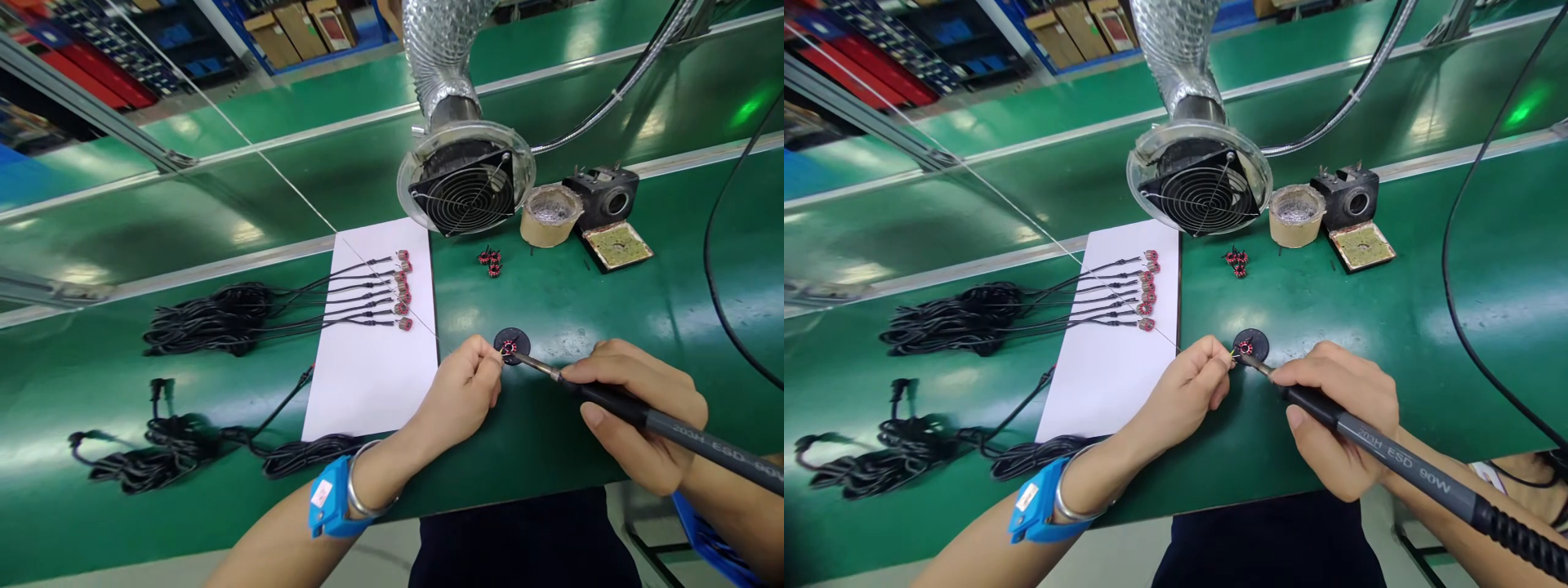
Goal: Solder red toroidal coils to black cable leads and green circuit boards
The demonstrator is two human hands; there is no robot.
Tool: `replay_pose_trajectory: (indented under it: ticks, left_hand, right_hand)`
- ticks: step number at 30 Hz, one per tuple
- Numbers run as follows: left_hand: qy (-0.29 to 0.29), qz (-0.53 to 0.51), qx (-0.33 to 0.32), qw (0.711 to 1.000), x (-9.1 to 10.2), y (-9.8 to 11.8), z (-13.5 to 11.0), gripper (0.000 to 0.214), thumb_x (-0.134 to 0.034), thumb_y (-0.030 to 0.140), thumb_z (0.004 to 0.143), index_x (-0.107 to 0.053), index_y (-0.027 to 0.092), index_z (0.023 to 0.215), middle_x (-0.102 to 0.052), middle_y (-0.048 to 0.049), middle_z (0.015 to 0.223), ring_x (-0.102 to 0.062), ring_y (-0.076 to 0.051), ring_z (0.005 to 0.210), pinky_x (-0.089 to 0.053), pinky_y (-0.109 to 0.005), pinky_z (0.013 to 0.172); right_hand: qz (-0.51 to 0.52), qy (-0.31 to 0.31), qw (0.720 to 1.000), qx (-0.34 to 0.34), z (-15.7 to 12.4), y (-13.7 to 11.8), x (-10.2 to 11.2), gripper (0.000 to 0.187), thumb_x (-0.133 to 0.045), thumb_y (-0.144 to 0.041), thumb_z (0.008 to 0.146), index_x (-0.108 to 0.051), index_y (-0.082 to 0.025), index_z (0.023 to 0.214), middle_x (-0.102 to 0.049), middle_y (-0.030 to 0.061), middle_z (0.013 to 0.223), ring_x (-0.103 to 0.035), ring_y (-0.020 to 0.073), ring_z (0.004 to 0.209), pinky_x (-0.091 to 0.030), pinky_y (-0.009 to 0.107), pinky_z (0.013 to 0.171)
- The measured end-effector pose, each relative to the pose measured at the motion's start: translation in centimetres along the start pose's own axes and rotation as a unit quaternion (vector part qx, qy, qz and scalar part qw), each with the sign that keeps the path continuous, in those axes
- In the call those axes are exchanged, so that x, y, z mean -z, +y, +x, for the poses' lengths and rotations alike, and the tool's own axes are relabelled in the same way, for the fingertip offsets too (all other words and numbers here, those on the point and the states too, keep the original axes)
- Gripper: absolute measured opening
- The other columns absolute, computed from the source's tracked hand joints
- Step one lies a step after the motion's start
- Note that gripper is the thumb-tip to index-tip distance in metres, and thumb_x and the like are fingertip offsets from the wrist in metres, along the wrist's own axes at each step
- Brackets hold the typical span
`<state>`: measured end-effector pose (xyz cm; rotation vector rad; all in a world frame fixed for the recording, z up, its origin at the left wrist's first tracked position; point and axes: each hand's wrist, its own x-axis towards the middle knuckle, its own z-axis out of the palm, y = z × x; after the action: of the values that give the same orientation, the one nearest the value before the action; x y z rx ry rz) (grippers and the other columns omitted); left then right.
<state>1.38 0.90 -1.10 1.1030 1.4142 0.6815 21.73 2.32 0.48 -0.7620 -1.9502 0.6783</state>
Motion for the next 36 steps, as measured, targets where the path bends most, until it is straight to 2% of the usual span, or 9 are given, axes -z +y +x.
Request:
replay_pose_trajectory:
  ticks: [17,24,31,36]
  left_hand:
    - [-0.001,0.005,0.002,1.000,0.03,0.10,0.05,0.021,-0.040,0.028,0.095,-0.042,0.022,0.075,-0.046,0.0096,0.049,-0.040,-0.009,0.049,-0.031,-0.023,0.052]
    - [-0.005,0.004,0.005,1.000,0.05,-0.03,0.07,0.022,-0.040,0.031,0.095,-0.041,0.022,0.075,-0.047,0.0093,0.050,-0.040,-0.009,0.049,-0.032,-0.023,0.052]
    - [-0.006,0.000,0.008,1.000,0.05,0.07,0.05,0.021,-0.040,0.029,0.095,-0.041,0.022,0.076,-0.046,0.0094,0.049,-0.040,-0.009,0.049,-0.031,-0.023,0.052]
    - [-0.004,0.005,0.007,1.000,0.03,0.11,0.06,0.021,-0.040,0.028,0.095,-0.042,0.022,0.075,-0.047,0.0090,0.050,-0.041,-0.010,0.050,-0.032,-0.023,0.053]
  right_hand:
    - [0.019,-0.014,1.000,0.002,-0.01,-0.06,-0.28,0.026,-0.053,-0.009,0.077,-0.065,-0.012,0.099,-0.060,0.0042,0.066,-0.054,0.0130,0.057,-0.045,0.028,0.050]
    - [0.019,-0.014,1.000,0.000,-0.13,-0.16,-0.27,0.029,-0.052,-0.008,0.077,-0.065,-0.014,0.101,-0.061,0.0048,0.068,-0.054,0.0141,0.057,-0.045,0.029,0.049]
    - [0.029,0.020,0.999,0.005,-0.54,0.14,-0.23,0.029,-0.054,-0.009,0.075,-0.066,-0.013,0.101,-0.060,0.0051,0.067,-0.055,0.0154,0.057,-0.045,0.032,0.050]
    - [0.032,0.020,0.999,0.011,-0.51,0.18,-0.26,0.030,-0.054,-0.008,0.075,-0.066,-0.013,0.102,-0.060,0.0049,0.067,-0.055,0.0153,0.057,-0.045,0.032,0.049]
